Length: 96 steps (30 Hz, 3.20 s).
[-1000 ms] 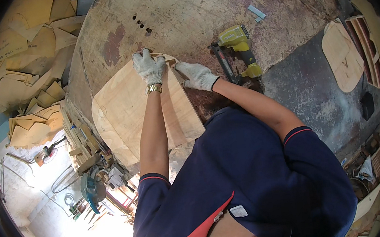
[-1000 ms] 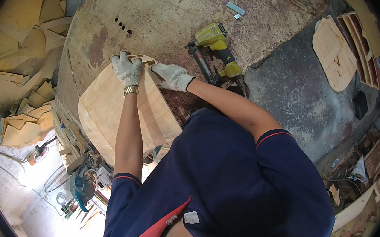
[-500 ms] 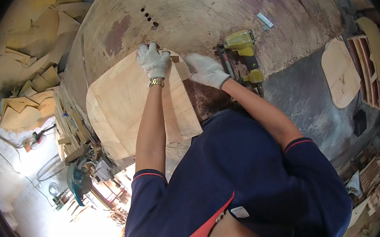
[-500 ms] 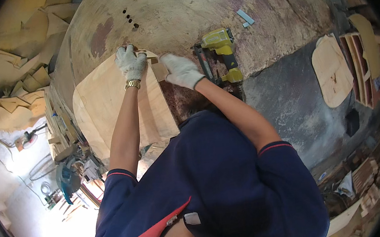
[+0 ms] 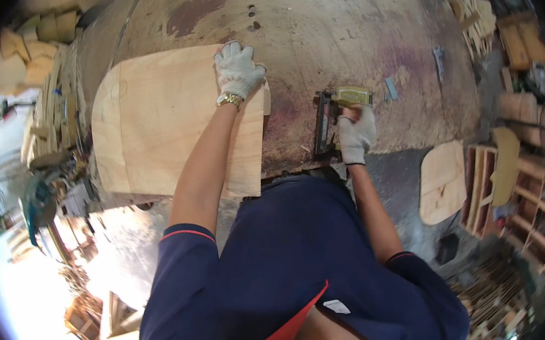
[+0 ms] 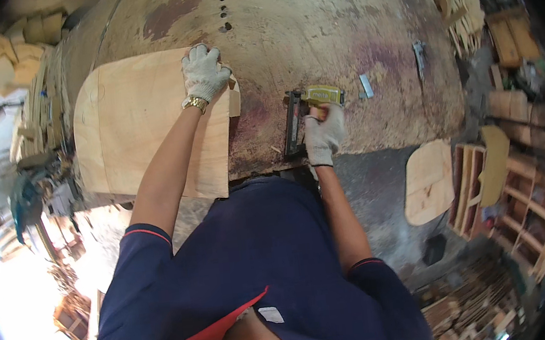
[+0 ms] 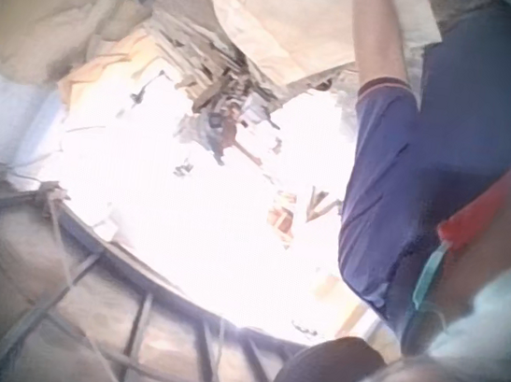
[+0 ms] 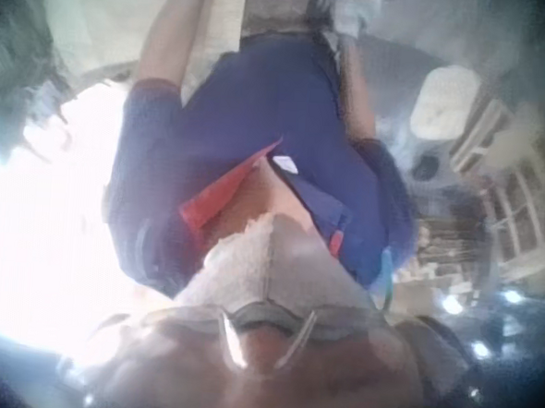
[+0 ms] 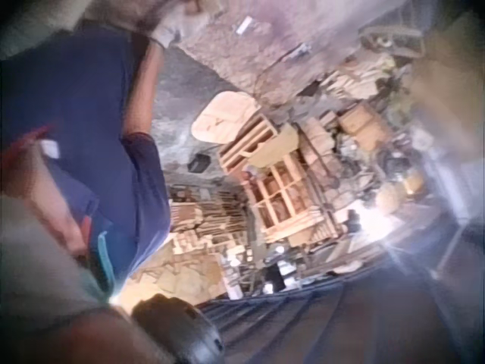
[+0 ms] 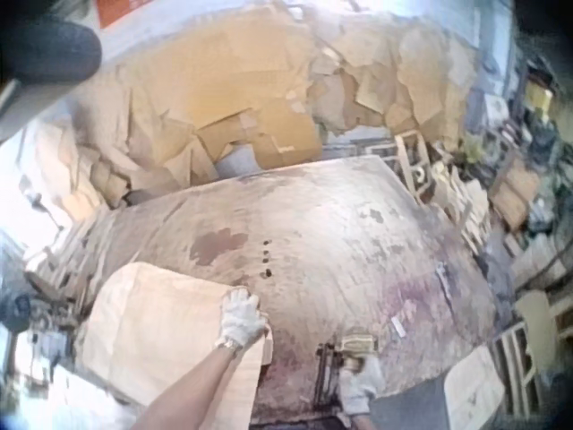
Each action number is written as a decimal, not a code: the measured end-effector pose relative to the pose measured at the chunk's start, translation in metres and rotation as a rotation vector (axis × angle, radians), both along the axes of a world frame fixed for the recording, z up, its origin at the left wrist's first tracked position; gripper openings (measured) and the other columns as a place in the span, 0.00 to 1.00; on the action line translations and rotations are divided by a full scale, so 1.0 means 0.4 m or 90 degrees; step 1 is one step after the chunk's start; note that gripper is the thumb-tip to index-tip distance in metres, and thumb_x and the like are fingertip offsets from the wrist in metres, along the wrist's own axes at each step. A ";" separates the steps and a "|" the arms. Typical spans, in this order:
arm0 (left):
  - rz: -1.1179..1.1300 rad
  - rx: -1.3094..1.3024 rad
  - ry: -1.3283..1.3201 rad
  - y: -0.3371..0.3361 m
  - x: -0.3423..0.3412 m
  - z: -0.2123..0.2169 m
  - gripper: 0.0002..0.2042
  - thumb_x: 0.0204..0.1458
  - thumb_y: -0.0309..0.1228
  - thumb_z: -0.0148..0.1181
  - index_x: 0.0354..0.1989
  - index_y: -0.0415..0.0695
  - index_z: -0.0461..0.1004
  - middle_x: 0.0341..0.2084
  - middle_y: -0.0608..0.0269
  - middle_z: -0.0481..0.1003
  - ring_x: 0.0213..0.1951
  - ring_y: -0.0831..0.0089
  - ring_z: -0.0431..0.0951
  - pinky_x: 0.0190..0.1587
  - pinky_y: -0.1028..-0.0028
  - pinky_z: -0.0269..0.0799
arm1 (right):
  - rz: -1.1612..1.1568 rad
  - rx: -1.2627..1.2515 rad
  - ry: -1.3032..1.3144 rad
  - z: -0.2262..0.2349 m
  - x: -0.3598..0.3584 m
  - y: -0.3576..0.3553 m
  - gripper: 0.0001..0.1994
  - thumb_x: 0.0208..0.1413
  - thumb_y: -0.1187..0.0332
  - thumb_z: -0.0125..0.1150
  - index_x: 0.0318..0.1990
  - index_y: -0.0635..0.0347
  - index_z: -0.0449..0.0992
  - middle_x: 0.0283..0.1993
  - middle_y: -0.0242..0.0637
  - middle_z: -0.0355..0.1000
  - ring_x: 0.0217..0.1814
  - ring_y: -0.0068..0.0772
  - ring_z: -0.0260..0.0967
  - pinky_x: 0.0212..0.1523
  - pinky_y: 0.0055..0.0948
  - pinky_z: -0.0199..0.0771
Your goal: The person gathers small wooden blocks and places them on a workbench. They then use a nail gun to attach the blocks to a larger curved wooden panel, marking positions with a pen and securing the pieces in sequence.
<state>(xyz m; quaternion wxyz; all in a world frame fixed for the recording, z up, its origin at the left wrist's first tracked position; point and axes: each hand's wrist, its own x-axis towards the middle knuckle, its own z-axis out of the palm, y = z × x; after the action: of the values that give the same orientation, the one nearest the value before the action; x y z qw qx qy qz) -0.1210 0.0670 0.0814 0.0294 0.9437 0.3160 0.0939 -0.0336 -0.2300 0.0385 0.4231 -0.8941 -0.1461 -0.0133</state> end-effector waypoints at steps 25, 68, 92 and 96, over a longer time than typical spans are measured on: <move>0.027 -0.063 0.070 -0.013 -0.009 0.036 0.19 0.52 0.42 0.61 0.50 0.47 0.79 0.57 0.51 0.72 0.68 0.56 0.65 0.74 0.42 0.50 | 0.320 -0.001 0.459 0.061 0.046 0.005 0.10 0.55 0.72 0.70 0.43 0.66 0.80 0.30 0.34 0.78 0.22 0.24 0.73 0.22 0.27 0.72; 0.476 -0.006 -0.089 -0.406 -0.160 -0.085 0.29 0.50 0.40 0.70 0.60 0.39 0.75 0.67 0.49 0.70 0.71 0.50 0.64 0.75 0.54 0.57 | 0.647 -0.079 0.514 0.205 0.183 0.220 0.17 0.55 0.79 0.61 0.53 0.64 0.71 0.34 0.41 0.77 0.21 0.27 0.73 0.20 0.29 0.74; 0.462 -0.042 -0.157 -0.399 -0.163 -0.101 0.29 0.50 0.36 0.68 0.61 0.38 0.74 0.67 0.47 0.69 0.72 0.49 0.64 0.75 0.53 0.55 | 0.858 -0.214 0.253 0.412 0.215 0.344 0.23 0.57 0.69 0.66 0.59 0.63 0.69 0.39 0.41 0.80 0.25 0.26 0.76 0.27 0.30 0.80; 0.469 -0.033 -0.149 -0.405 -0.160 -0.085 0.27 0.51 0.36 0.67 0.60 0.38 0.75 0.66 0.48 0.71 0.72 0.49 0.63 0.76 0.54 0.54 | 0.936 -0.386 0.172 0.491 0.187 0.435 0.25 0.57 0.66 0.65 0.60 0.63 0.67 0.41 0.45 0.80 0.25 0.28 0.77 0.28 0.31 0.81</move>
<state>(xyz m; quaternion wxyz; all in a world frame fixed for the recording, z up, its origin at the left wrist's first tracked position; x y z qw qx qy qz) -0.1851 -0.0950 0.0472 0.0531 0.7487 0.6307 0.1969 0.0411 -0.0559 0.2350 0.0770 -0.6391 -0.6417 0.4168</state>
